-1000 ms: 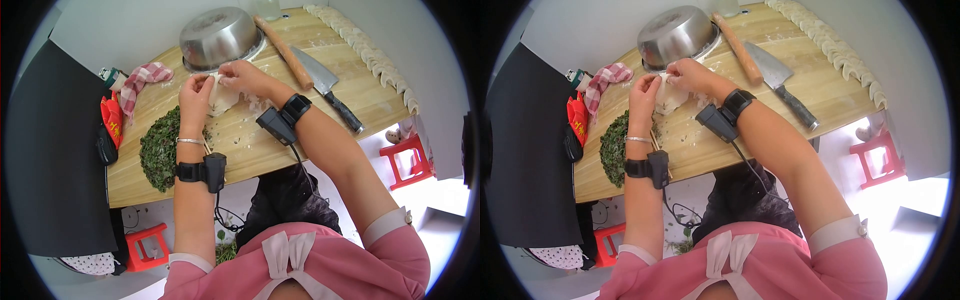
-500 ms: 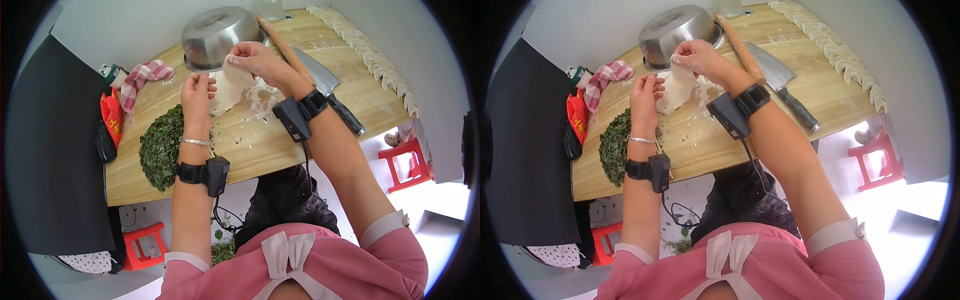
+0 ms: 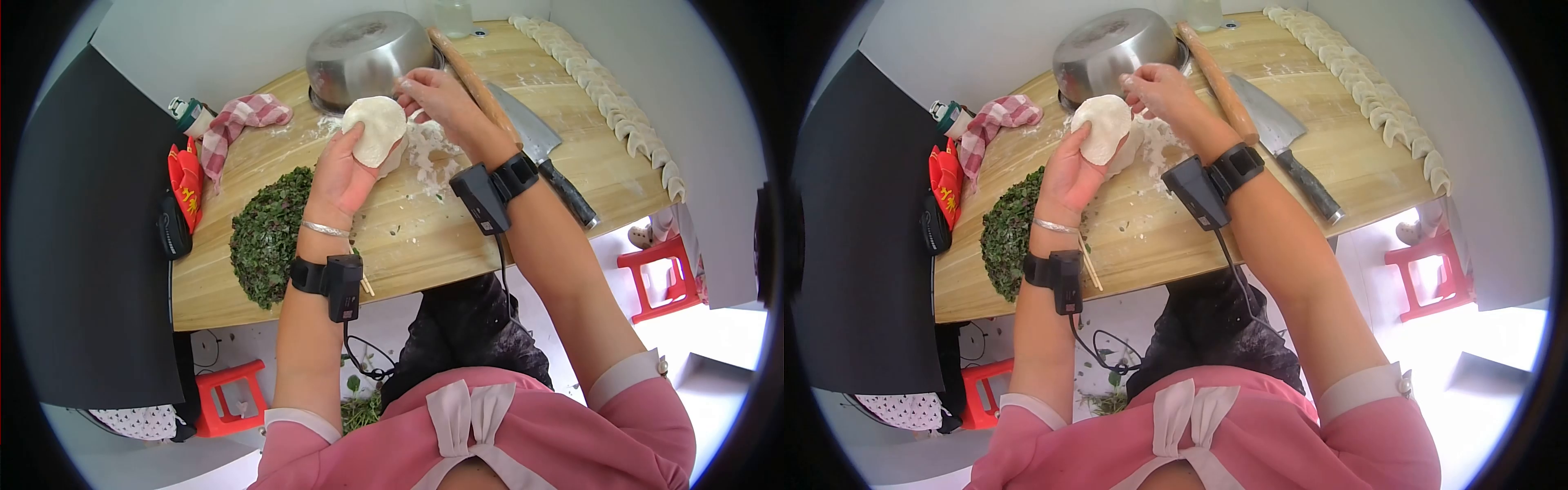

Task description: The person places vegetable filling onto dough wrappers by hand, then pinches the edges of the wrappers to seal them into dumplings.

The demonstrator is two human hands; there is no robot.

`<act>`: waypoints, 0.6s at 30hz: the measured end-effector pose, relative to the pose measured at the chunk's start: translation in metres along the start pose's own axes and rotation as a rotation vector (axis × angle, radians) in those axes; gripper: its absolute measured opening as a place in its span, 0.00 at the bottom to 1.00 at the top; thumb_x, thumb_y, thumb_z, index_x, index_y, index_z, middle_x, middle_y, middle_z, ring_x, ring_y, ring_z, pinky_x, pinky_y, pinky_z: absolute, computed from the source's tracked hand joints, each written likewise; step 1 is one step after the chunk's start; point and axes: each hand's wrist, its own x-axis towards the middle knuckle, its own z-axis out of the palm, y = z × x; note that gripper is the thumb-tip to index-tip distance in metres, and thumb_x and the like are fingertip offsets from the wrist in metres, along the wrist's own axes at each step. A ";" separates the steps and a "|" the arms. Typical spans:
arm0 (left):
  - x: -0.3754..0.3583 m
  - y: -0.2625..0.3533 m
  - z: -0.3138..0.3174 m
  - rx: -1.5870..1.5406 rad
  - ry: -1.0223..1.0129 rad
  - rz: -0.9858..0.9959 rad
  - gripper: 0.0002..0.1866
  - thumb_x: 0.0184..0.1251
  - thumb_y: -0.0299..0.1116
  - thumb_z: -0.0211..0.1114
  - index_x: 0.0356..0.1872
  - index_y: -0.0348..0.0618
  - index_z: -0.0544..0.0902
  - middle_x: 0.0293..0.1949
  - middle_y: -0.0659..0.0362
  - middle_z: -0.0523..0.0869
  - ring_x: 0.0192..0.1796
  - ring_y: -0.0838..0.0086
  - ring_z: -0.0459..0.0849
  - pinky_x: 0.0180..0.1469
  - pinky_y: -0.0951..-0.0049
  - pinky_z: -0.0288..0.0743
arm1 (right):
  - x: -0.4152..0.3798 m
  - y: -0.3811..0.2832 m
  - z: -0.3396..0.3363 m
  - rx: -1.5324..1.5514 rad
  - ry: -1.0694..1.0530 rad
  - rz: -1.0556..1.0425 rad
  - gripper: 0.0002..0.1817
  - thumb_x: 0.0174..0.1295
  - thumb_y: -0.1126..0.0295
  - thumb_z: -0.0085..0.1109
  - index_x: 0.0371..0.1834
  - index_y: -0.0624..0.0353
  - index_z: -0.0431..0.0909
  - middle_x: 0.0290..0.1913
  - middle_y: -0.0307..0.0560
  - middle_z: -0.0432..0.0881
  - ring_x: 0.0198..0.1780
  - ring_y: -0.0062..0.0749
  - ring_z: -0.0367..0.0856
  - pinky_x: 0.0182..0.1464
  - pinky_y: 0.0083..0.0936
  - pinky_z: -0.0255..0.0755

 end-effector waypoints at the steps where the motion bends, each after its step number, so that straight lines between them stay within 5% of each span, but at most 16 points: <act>1: 0.000 0.000 0.000 0.001 -0.001 0.000 0.22 0.73 0.30 0.49 0.64 0.34 0.63 0.64 0.48 0.69 0.66 0.57 0.69 0.69 0.56 0.64 | -0.001 0.001 0.001 0.001 0.001 -0.001 0.09 0.66 0.62 0.55 0.36 0.55 0.77 0.30 0.35 0.79 0.31 0.16 0.74 0.30 0.16 0.67; 3: 0.000 -0.001 0.002 -0.017 0.070 0.019 0.20 0.75 0.32 0.45 0.63 0.33 0.64 0.62 0.48 0.72 0.63 0.58 0.73 0.66 0.54 0.68 | -0.005 0.001 0.004 -0.054 -0.160 -0.043 0.10 0.64 0.61 0.58 0.35 0.55 0.77 0.29 0.34 0.77 0.33 0.15 0.74 0.30 0.17 0.68; 10: 0.000 0.007 0.004 -0.110 0.063 0.054 0.23 0.77 0.39 0.39 0.64 0.35 0.65 0.64 0.50 0.71 0.66 0.58 0.69 0.69 0.53 0.62 | -0.003 0.002 0.011 -0.116 -0.150 -0.100 0.11 0.63 0.61 0.59 0.33 0.58 0.77 0.28 0.34 0.77 0.28 0.16 0.73 0.29 0.16 0.68; 13: -0.004 0.031 0.011 -0.065 0.292 0.337 0.22 0.76 0.38 0.39 0.61 0.34 0.68 0.61 0.47 0.74 0.65 0.55 0.70 0.70 0.49 0.59 | -0.004 0.005 0.019 -0.196 -0.057 -0.171 0.09 0.63 0.65 0.57 0.33 0.59 0.77 0.26 0.36 0.77 0.25 0.16 0.72 0.27 0.15 0.67; 16: -0.028 0.065 0.025 0.033 0.372 0.557 0.22 0.76 0.37 0.39 0.61 0.32 0.68 0.63 0.45 0.72 0.66 0.52 0.68 0.70 0.46 0.57 | -0.008 0.016 0.034 -0.352 -0.212 -0.317 0.08 0.62 0.66 0.58 0.32 0.60 0.77 0.25 0.35 0.77 0.25 0.16 0.72 0.27 0.15 0.67; 18: -0.048 0.092 0.015 0.039 0.258 0.588 0.21 0.75 0.37 0.39 0.59 0.32 0.67 0.60 0.46 0.73 0.62 0.53 0.72 0.65 0.49 0.66 | -0.014 0.023 0.054 -0.378 -0.292 -0.410 0.07 0.60 0.68 0.59 0.32 0.60 0.77 0.25 0.37 0.78 0.24 0.19 0.72 0.28 0.18 0.67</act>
